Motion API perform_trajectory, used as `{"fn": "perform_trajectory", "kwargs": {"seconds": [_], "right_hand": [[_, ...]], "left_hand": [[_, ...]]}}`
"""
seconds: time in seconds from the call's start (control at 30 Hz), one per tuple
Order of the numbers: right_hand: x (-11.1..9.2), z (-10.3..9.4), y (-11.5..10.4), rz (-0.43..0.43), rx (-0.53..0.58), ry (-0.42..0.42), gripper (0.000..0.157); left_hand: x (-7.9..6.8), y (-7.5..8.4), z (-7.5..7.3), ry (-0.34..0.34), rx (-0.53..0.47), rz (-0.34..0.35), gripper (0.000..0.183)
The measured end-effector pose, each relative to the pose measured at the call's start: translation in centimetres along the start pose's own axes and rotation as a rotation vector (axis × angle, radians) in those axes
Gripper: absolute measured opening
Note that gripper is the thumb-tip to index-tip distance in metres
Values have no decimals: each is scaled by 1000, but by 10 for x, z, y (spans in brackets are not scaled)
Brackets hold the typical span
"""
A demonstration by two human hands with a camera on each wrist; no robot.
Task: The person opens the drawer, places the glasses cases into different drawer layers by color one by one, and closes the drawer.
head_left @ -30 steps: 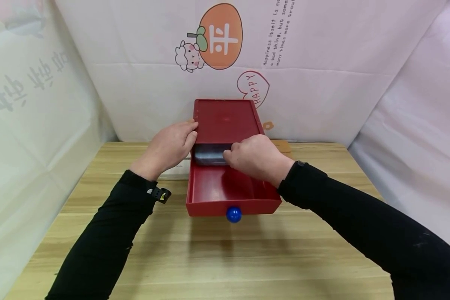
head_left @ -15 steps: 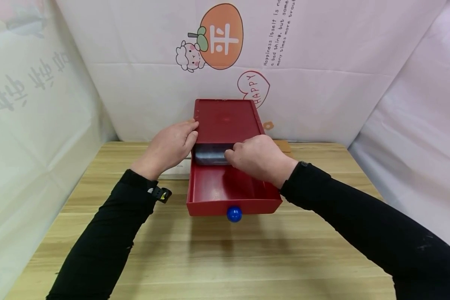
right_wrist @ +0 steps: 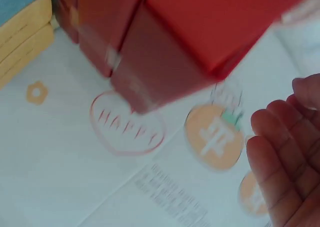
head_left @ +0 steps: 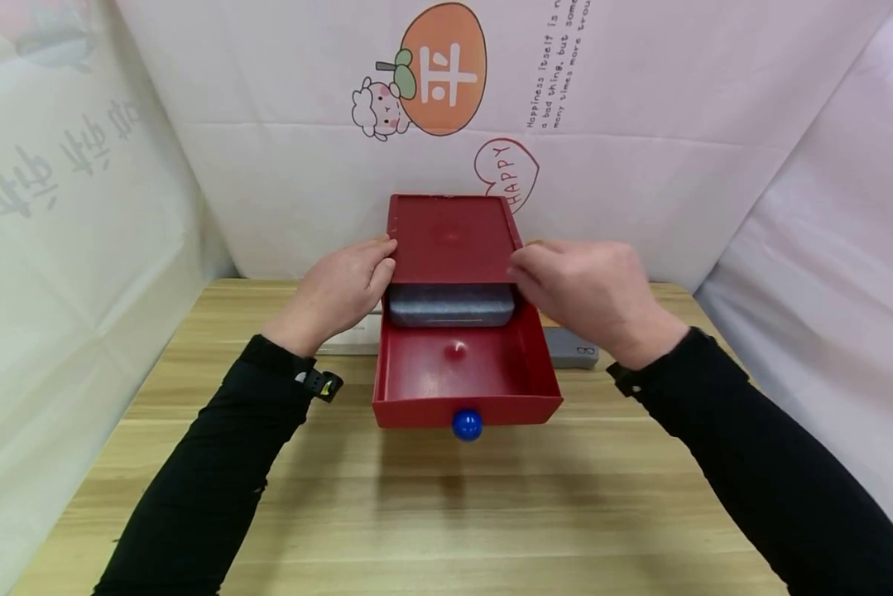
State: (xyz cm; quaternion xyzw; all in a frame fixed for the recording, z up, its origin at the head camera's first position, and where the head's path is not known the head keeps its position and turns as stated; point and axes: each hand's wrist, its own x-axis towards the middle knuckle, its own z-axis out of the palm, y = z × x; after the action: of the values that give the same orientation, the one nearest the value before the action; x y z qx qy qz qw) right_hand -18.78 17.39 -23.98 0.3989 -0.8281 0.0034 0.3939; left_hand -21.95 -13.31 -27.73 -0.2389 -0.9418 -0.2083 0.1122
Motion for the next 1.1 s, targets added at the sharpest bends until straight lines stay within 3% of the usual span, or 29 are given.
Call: {"fn": "perform_trajectory", "kwargs": {"seconds": [0.13, 0.23, 0.5, 0.77, 0.93, 1.1], "right_hand": [[-18, 0, 21, 102, 22, 26, 18], [-35, 7, 33, 173, 27, -23, 18], [-76, 45, 46, 410, 110, -489, 54], [-106, 85, 45, 320, 105, -596, 72], [-120, 102, 42, 440, 196, -727, 75], [-131, 110, 40, 494, 258, -758, 71]], "left_hand": [[0, 0, 1, 3, 7, 3, 54], [0, 0, 1, 2, 4, 5, 54], [2, -1, 1, -4, 1, 6, 54], [2, -2, 1, -6, 4, 5, 54], [1, -2, 1, -7, 2, 0, 53], [1, -1, 1, -7, 0, -2, 53]]}}
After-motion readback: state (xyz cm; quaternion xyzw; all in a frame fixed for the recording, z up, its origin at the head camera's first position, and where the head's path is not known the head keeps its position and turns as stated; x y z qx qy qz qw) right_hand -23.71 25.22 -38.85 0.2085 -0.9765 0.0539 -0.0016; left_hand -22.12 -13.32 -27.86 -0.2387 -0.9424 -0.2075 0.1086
